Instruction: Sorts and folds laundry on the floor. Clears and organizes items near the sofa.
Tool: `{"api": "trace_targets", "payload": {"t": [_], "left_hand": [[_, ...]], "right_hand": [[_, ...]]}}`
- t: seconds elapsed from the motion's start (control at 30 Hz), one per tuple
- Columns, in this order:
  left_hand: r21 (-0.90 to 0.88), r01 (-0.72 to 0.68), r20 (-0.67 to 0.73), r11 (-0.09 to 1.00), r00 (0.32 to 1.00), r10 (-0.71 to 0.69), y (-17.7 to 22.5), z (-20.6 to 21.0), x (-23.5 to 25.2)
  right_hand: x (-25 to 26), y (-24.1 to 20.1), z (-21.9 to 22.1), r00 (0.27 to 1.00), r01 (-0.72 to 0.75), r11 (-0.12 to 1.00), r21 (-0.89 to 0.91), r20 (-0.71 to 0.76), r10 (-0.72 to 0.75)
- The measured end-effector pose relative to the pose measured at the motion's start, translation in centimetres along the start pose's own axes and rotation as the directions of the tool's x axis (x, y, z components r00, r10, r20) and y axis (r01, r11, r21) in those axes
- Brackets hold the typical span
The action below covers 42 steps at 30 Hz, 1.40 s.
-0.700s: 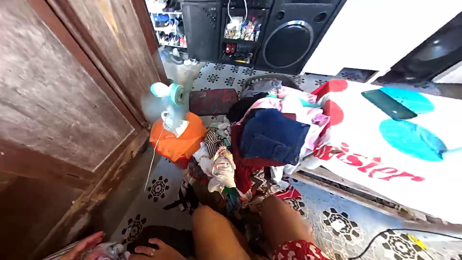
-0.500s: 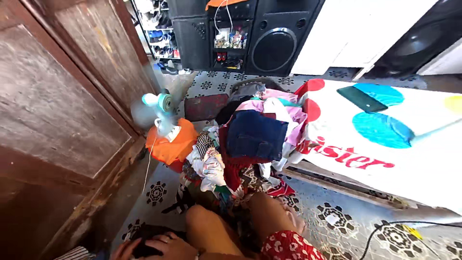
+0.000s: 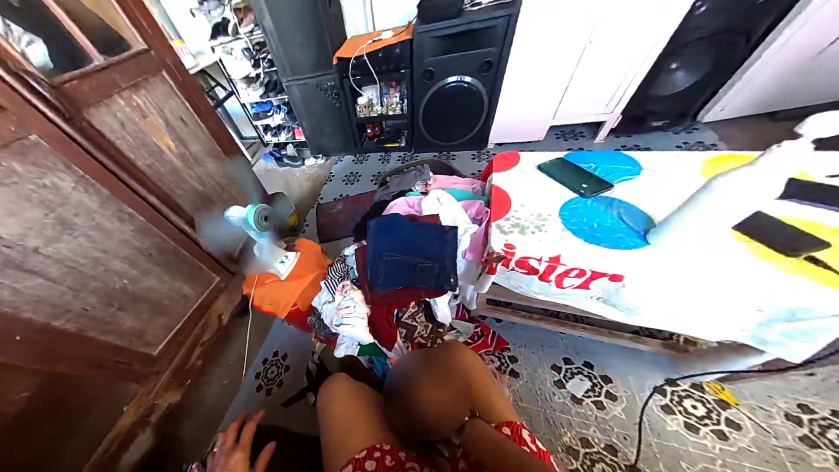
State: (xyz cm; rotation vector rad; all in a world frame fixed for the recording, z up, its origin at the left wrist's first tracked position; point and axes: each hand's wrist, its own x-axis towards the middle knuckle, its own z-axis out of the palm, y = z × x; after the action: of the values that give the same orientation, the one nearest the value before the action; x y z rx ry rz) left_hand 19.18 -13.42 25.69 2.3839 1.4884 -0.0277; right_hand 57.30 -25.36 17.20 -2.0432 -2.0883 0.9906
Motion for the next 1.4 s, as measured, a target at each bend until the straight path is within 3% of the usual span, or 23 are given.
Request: {"api": "trace_targets", "payload": {"t": [0.1,0.23,0.3,0.47,0.53,0.6,0.67,0.77,0.9,0.97,1.07,1.13,1.2,1.3,1.4], "left_hand": [[-0.085,-0.115,0.147,0.99,0.981,0.126,5.4,2.5,1.8],[-0.082,-0.309,0.307,0.948,0.897,0.319,12.1,8.1,1.9],[-0.047,-0.353,0.377,0.934,0.86,0.344,14.5,9.9,1.3],[-0.044,-0.434,0.064,0.9,0.897,0.436,14.3,12.0,1.3],[0.001,-0.358,0.08,0.934,0.931,0.357,13.9,12.3,2.7],[-0.012,-0.272,0.219,0.962,0.938,0.268,13.8,12.6,4.2],[-0.021,-0.259,0.316,0.966,0.914,0.252,13.9,12.7,4.9],[-0.07,-0.227,0.368,0.971,0.899,0.237,13.8,12.3,5.1],[-0.247,-0.152,0.384,0.957,0.892,0.241,12.9,11.9,5.0],[-0.457,-0.094,0.313,0.884,0.914,0.259,12.8,11.8,4.8],[-0.685,-0.041,0.185,0.727,0.956,0.228,14.2,11.8,5.0],[-0.685,-0.02,0.175,0.728,0.966,0.191,15.4,11.9,5.3],[-0.67,-0.03,0.194,0.742,0.957,0.214,16.6,12.5,5.6],[-0.637,-0.12,0.196,0.761,0.93,0.311,18.4,13.8,5.7],[-0.626,-0.18,0.143,0.758,0.93,0.338,19.4,13.6,4.6]], "right_hand": [[-1.6,0.8,-0.7,0.999,-0.051,0.998,0.044,-0.007,0.052],[-2.2,1.7,-1.0,0.999,-0.035,0.997,0.07,-0.027,0.037],[-2.0,2.1,-1.1,0.999,-0.015,0.992,0.121,-0.041,0.02],[0.2,2.2,-0.8,1.0,0.02,0.987,0.161,-0.021,-0.017],[1.7,1.8,-0.7,1.0,-0.005,0.991,0.133,0.026,0.001],[3.4,1.8,-0.3,0.998,-0.057,0.986,0.159,0.012,0.056],[5.2,2.0,0.0,0.982,-0.134,0.954,0.269,-0.096,0.165],[7.9,2.8,-1.0,0.88,-0.262,0.837,0.48,-0.237,0.411],[10.0,4.6,-3.8,0.847,-0.43,0.746,0.508,-0.06,0.529],[9.4,5.4,-5.0,0.835,-0.331,0.66,0.675,-0.116,0.538],[7.5,5.3,-6.5,0.804,-0.018,0.546,0.838,-0.313,0.506],[6.0,4.7,-7.4,0.808,0.07,0.578,0.813,-0.387,0.445],[5.0,4.8,-7.9,0.851,-0.026,0.729,0.684,-0.367,0.375],[5.1,6.1,-7.1,0.926,-0.283,0.916,0.283,-0.169,0.338],[5.0,5.3,-6.1,0.931,-0.364,0.931,-0.038,-0.006,0.364]]}}
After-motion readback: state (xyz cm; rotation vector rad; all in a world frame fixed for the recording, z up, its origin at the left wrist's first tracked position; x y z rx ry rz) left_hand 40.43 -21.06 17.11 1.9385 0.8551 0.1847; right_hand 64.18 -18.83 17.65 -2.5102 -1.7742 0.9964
